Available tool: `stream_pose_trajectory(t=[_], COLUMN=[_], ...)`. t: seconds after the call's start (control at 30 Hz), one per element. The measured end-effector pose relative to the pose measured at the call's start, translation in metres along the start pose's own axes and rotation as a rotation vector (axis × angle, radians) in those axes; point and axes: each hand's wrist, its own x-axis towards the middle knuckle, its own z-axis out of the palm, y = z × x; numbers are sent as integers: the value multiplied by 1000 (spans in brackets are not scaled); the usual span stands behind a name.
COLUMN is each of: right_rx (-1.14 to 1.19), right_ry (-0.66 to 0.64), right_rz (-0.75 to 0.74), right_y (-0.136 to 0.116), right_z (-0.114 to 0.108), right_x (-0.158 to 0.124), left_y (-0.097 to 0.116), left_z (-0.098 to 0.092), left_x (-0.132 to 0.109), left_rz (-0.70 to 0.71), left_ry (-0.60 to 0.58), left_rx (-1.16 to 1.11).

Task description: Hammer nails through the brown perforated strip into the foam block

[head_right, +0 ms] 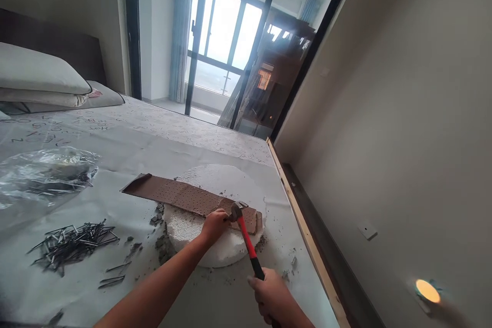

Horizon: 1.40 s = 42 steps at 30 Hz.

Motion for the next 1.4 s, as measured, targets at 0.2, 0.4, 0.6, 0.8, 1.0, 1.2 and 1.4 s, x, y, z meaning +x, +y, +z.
stream_pose_trajectory(t=[0.2, 0.4, 0.6, 0.8, 1.0, 1.2, 1.4], right_rx=[73, -50, 267, 325, 305, 325, 386], right_ry=[74, 61, 9, -132, -222, -170, -159], right_rz=[-143, 17, -209, -204, -210, -238, -222], right_y=[-4, 6, 37, 71, 85, 86, 75], right_z=[-5, 18, 35, 43, 33, 33, 34], right_x=[-1, 6, -7, -16, -10, -12, -16], left_y=[-1, 16, -32, -110, -131, -129, -128], left_z=[-16, -81, -149, -190, -194, -177, -179], left_x=[7, -8, -78, -162, -190, -180, -171], left_rz=[-18, -8, -119, -265, -288, -274, -284], left_ry=[137, 272, 289, 61, -155, -302, -268], left_rx=[-343, -509, -263, 169, 469, 653, 645])
